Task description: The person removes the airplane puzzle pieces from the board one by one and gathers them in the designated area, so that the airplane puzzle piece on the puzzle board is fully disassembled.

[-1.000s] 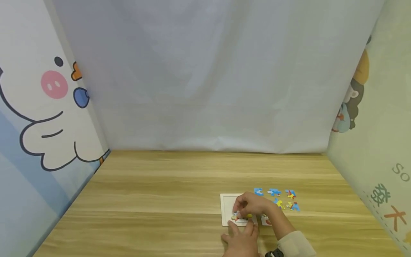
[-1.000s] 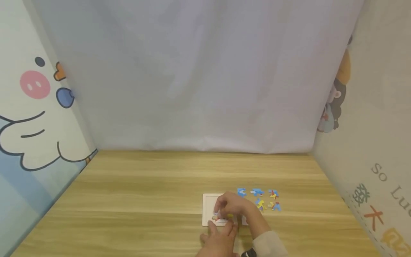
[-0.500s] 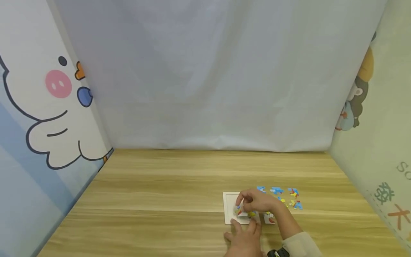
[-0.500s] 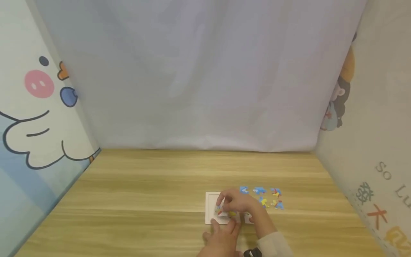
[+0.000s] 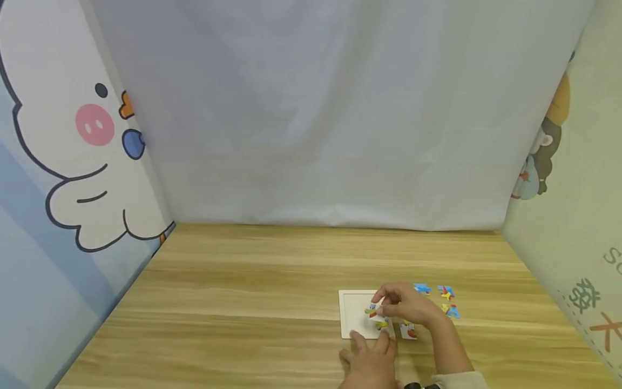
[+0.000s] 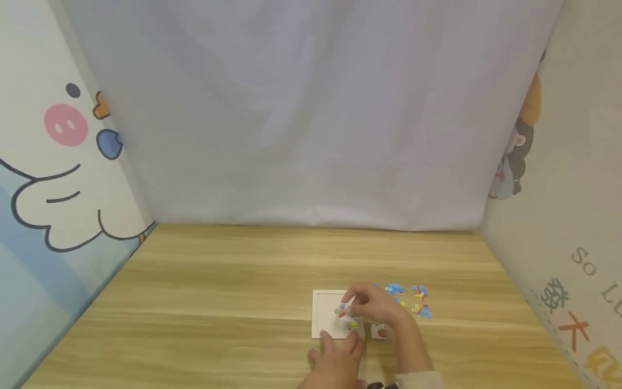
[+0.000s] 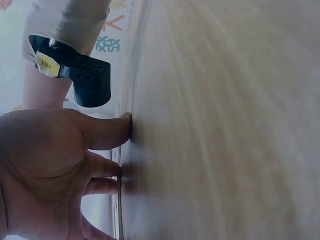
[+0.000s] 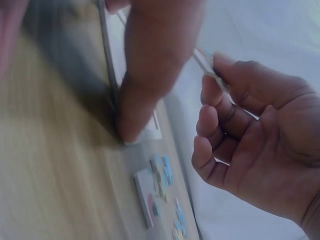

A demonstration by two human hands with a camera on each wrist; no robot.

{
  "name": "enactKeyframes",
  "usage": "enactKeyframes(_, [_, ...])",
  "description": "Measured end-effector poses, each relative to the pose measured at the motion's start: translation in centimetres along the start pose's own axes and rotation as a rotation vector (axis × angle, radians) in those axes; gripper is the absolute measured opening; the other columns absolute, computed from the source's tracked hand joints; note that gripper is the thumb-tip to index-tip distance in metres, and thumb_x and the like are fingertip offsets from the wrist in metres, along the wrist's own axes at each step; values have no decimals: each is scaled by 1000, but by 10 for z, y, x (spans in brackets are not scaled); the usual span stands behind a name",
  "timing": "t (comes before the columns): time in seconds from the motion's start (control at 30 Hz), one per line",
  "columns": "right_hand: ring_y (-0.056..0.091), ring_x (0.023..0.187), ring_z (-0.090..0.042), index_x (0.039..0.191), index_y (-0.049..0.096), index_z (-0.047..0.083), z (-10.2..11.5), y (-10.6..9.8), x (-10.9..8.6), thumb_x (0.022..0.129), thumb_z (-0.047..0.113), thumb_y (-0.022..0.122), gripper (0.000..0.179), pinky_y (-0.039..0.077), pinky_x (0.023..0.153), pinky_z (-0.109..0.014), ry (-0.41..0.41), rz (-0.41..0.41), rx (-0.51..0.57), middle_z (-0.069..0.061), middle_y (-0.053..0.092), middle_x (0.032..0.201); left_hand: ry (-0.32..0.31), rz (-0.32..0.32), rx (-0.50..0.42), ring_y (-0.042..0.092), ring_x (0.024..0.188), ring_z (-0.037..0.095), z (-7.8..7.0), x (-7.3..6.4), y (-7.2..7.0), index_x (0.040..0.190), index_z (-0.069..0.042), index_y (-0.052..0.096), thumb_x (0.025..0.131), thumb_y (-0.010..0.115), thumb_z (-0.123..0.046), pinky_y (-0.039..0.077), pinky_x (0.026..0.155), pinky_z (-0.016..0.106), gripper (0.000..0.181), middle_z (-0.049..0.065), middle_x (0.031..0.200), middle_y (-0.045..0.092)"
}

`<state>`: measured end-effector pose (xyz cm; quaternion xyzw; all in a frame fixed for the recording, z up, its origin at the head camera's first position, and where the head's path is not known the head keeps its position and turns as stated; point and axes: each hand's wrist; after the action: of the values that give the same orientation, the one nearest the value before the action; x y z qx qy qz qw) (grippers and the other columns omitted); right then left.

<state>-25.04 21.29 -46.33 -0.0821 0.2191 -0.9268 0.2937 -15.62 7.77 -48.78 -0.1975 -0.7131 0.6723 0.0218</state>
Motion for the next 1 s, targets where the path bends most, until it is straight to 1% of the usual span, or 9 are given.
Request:
enactKeyframes(0.1, [54, 70, -21, 99, 62, -1, 0, -5, -11, 86, 10, 66, 18, 48, 68, -36, 34, -41, 27, -8, 59, 74, 9, 4, 20, 34, 120, 46, 0, -1, 0, 136, -30, 45, 72, 68, -59, 42, 76, 64, 74, -15, 142, 32])
enactKeyframes(0.23, [56, 79, -24, 101, 63, -1, -1, -15, -26, 86, 15, 67, 22, 47, 77, -40, 86, -99, 41, -9, 60, 79, 4, 8, 56, 34, 122, 45, -1, -2, -1, 137, -32, 43, 72, 66, -61, 43, 76, 62, 75, -16, 142, 30])
enactKeyframes(0.4, [57, 83, -24, 104, 62, -5, -5, -29, -44, 85, 14, 67, 26, 45, 82, -45, 94, -147, 33, -12, 62, 82, 2, 8, 74, 34, 122, 45, -1, -3, -4, 139, -34, 41, 71, 65, -62, 43, 76, 61, 78, -17, 142, 30])
enactKeyframes(0.53, [54, 82, -23, 105, 60, -8, -10, -38, -58, 86, 13, 66, 28, 45, 79, -44, 124, -174, 39, -12, 60, 84, 4, 17, 78, 33, 122, 45, -1, -4, -6, 139, -34, 41, 71, 65, -62, 43, 76, 61, 77, -17, 143, 30])
enactKeyframes(0.67, [52, 82, -20, 104, 61, -7, -19, -44, -69, 85, 11, 66, 27, 44, 76, -37, 172, -194, 35, -11, 59, 85, -2, 6, 87, 34, 122, 44, -1, -5, -6, 138, -34, 42, 71, 64, -63, 44, 76, 61, 76, -17, 142, 31])
enactKeyframes(0.8, [54, 85, -20, 100, 62, -7, -28, -48, -78, 84, 12, 67, 26, 44, 76, -34, 218, -202, 8, -11, 64, 88, -2, -7, 114, 35, 121, 44, -1, -4, -6, 138, -34, 42, 71, 63, -65, 44, 76, 61, 76, -18, 142, 31])
enactKeyframes(0.9, [57, 82, -18, 97, 63, -8, -33, -49, -84, 82, 13, 70, 27, 46, 73, -31, 266, -207, 7, -10, 66, 89, 5, -1, 128, 35, 122, 44, 0, -4, -6, 138, -35, 40, 72, 61, -66, 44, 75, 61, 76, -19, 142, 30])
enactKeyframes(1.0, [58, 77, -14, 96, 63, -10, -40, -51, -88, 81, 11, 70, 26, 47, 69, -27, 272, -204, 11, -10, 66, 89, 6, -1, 134, 35, 122, 43, 0, -5, -5, 139, -36, 38, 72, 61, -67, 44, 75, 60, 76, -20, 142, 30])
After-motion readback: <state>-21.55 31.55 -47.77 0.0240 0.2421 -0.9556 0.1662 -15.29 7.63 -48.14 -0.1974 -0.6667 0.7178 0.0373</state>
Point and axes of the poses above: each hand's wrist, its own x-axis towards the middle knuckle, its own y-axis out of the palm, z = x × y
